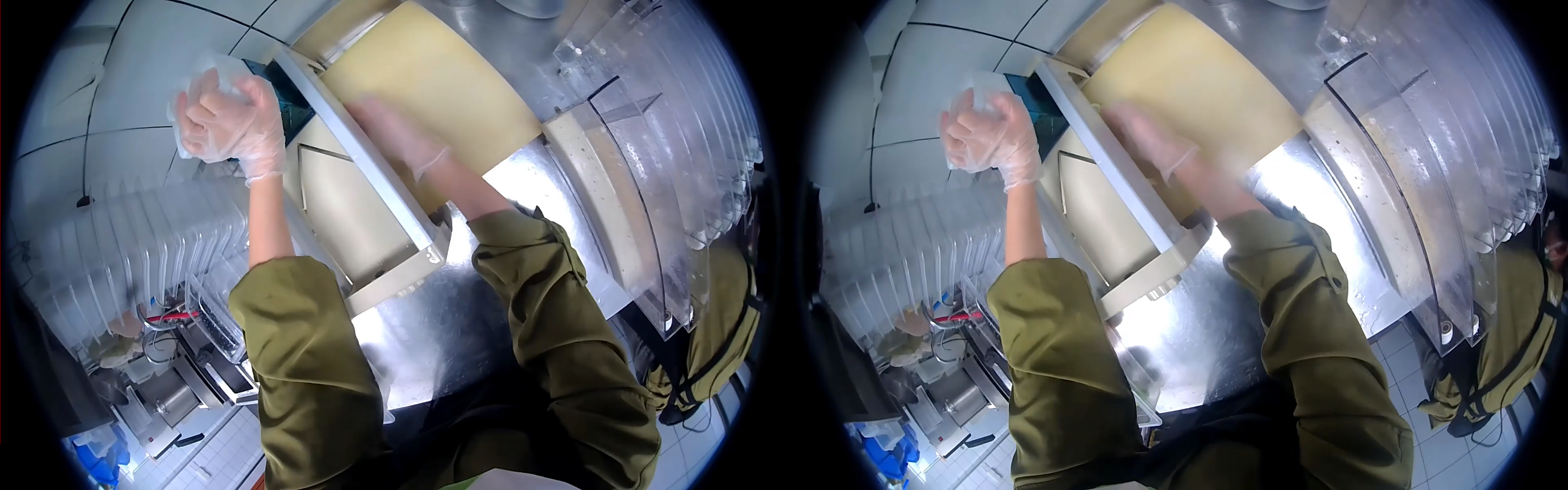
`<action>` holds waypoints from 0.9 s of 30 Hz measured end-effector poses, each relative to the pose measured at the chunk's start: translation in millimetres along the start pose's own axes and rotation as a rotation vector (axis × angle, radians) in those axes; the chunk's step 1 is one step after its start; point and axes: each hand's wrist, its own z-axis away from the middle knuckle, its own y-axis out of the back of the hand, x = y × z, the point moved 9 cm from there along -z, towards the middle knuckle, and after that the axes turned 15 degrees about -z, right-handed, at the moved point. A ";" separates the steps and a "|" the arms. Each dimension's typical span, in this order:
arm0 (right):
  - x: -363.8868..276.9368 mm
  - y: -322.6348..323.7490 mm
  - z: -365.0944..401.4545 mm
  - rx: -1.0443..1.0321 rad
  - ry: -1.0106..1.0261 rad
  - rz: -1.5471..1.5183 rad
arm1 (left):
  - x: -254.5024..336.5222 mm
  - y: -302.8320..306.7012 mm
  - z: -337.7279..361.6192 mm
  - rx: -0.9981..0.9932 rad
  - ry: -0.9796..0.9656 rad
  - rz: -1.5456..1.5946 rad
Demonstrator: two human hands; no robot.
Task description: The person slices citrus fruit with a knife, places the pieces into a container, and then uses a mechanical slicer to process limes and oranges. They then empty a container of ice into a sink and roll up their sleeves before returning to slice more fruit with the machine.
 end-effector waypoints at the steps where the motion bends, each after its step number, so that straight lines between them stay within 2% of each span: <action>1: -14.5 2.4 9.1 0.023 0.112 -0.067 | 0.6 0.6 -0.6 0.008 -0.005 -0.004; 3: -49.8 17.5 55.0 0.068 0.331 -0.197 | 0.7 4.3 -3.4 0.019 -0.009 -0.017; 6: -71.2 8.6 133.3 0.205 0.155 -0.047 | -7.1 2.7 -16.3 -0.132 0.004 0.045; 7: -73.1 2.1 156.9 0.272 0.109 0.049 | -14.8 -3.3 -26.3 -0.293 -0.002 0.055; 10: -42.0 -21.1 201.0 0.380 0.075 0.051 | -50.2 -28.1 -54.2 -0.440 0.123 0.363; 12: -34.9 -46.9 212.2 0.451 0.018 -0.030 | -53.1 -87.5 -34.6 -0.885 0.133 0.499; 13: -40.5 -51.1 211.6 0.492 0.083 0.091 | -47.7 -102.3 -21.6 -1.107 0.138 0.570; 15: -49.5 -53.1 209.0 0.574 0.220 0.336 | -51.1 -99.5 -16.3 -1.118 0.093 0.459; 18: -48.8 -52.2 208.5 0.587 0.354 0.393 | -53.1 -67.4 -14.1 -1.159 0.067 0.384; 23: -57.0 -55.2 211.3 0.589 0.243 0.368 | -49.5 41.8 -13.6 -1.186 0.121 0.303; 25: -56.0 -55.2 210.4 0.597 0.273 0.326 | -48.4 77.8 -11.2 -1.124 0.169 0.340; 27: -47.6 -49.4 206.9 0.609 0.364 0.294 | -56.6 123.2 -20.8 -0.705 0.187 0.341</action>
